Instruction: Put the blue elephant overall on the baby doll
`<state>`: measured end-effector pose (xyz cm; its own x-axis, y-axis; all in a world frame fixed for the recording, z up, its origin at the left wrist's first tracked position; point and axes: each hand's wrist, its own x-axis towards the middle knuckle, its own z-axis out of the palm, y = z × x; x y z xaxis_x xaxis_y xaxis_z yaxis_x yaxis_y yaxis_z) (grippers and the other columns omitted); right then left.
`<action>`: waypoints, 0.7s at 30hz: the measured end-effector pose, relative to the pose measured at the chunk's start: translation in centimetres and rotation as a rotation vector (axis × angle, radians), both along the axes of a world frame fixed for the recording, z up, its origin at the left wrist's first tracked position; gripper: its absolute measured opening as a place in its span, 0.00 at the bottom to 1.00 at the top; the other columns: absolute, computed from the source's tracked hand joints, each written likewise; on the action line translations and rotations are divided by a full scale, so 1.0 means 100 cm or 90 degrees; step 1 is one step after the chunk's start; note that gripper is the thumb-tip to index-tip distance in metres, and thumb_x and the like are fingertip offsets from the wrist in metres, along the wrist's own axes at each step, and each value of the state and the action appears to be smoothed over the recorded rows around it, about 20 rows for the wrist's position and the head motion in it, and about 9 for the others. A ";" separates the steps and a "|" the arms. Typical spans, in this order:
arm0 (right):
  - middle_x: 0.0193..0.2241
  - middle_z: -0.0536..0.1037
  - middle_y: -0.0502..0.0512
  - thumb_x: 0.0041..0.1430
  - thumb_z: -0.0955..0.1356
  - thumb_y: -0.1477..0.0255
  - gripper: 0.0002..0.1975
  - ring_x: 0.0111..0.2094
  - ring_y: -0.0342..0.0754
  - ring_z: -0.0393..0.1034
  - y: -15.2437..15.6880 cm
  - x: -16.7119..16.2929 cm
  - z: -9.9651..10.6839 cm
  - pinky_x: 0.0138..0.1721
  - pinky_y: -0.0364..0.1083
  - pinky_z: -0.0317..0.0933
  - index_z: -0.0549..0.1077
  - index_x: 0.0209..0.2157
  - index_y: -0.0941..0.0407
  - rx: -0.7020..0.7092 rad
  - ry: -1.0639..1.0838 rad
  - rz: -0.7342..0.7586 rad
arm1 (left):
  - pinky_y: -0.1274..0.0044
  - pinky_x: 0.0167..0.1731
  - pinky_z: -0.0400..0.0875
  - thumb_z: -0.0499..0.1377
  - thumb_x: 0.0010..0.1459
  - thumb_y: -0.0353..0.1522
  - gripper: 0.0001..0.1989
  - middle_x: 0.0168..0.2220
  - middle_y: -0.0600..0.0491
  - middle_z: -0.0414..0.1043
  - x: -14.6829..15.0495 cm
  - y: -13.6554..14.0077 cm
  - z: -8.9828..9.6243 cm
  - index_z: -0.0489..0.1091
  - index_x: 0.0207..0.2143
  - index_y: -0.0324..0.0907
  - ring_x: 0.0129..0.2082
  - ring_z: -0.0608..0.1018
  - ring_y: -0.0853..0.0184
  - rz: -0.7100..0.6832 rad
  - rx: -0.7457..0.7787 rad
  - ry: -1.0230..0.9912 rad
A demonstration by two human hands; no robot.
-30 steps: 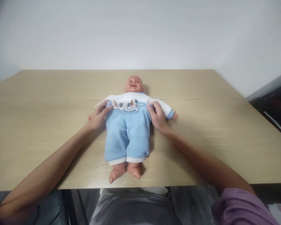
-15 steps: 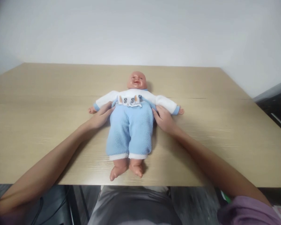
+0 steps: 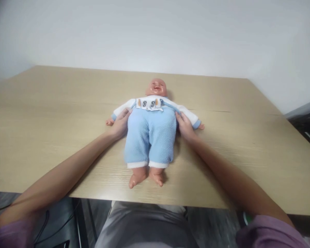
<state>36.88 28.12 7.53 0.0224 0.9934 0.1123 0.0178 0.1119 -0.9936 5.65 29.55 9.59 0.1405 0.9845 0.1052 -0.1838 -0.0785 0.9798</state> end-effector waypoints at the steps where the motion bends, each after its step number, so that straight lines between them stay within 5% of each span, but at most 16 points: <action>1: 0.58 0.82 0.56 0.65 0.70 0.38 0.33 0.66 0.59 0.72 0.000 0.001 0.000 0.71 0.57 0.66 0.77 0.58 0.48 0.011 -0.004 -0.013 | 0.74 0.35 0.64 0.72 0.59 0.59 0.30 0.34 0.56 0.67 -0.002 0.000 0.002 0.67 0.41 0.45 0.32 0.67 0.67 -0.004 0.008 0.010; 7: 0.36 0.73 0.52 0.65 0.70 0.37 0.29 0.42 0.52 0.69 -0.003 0.013 0.009 0.50 0.52 0.68 0.71 0.38 0.51 0.033 -0.123 0.005 | 0.75 0.37 0.65 0.72 0.59 0.61 0.33 0.35 0.56 0.70 -0.014 -0.004 0.011 0.69 0.43 0.44 0.34 0.69 0.67 -0.011 0.035 0.093; 12: 0.30 0.68 0.52 0.71 0.65 0.39 0.30 0.35 0.51 0.62 -0.014 0.025 0.020 0.46 0.53 0.63 0.67 0.30 0.52 0.114 -0.369 0.002 | 0.72 0.47 0.70 0.67 0.64 0.60 0.30 0.40 0.52 0.74 -0.025 -0.004 0.014 0.71 0.44 0.43 0.41 0.73 0.62 -0.046 0.075 0.223; 16: 0.41 0.79 0.60 0.72 0.64 0.40 0.30 0.47 0.59 0.72 -0.018 0.023 0.022 0.60 0.59 0.65 0.76 0.34 0.52 0.153 -0.408 0.023 | 0.65 0.65 0.68 0.65 0.68 0.56 0.24 0.47 0.47 0.79 -0.030 -0.009 0.019 0.76 0.41 0.43 0.57 0.75 0.51 -0.050 0.102 0.352; 21: 0.60 0.83 0.55 0.64 0.72 0.41 0.29 0.71 0.61 0.70 -0.018 0.004 0.018 0.82 0.60 0.51 0.83 0.51 0.50 0.017 -0.107 0.042 | 0.61 0.74 0.63 0.67 0.67 0.54 0.25 0.61 0.46 0.81 -0.011 -0.018 0.017 0.81 0.51 0.45 0.70 0.71 0.45 -0.035 0.023 0.209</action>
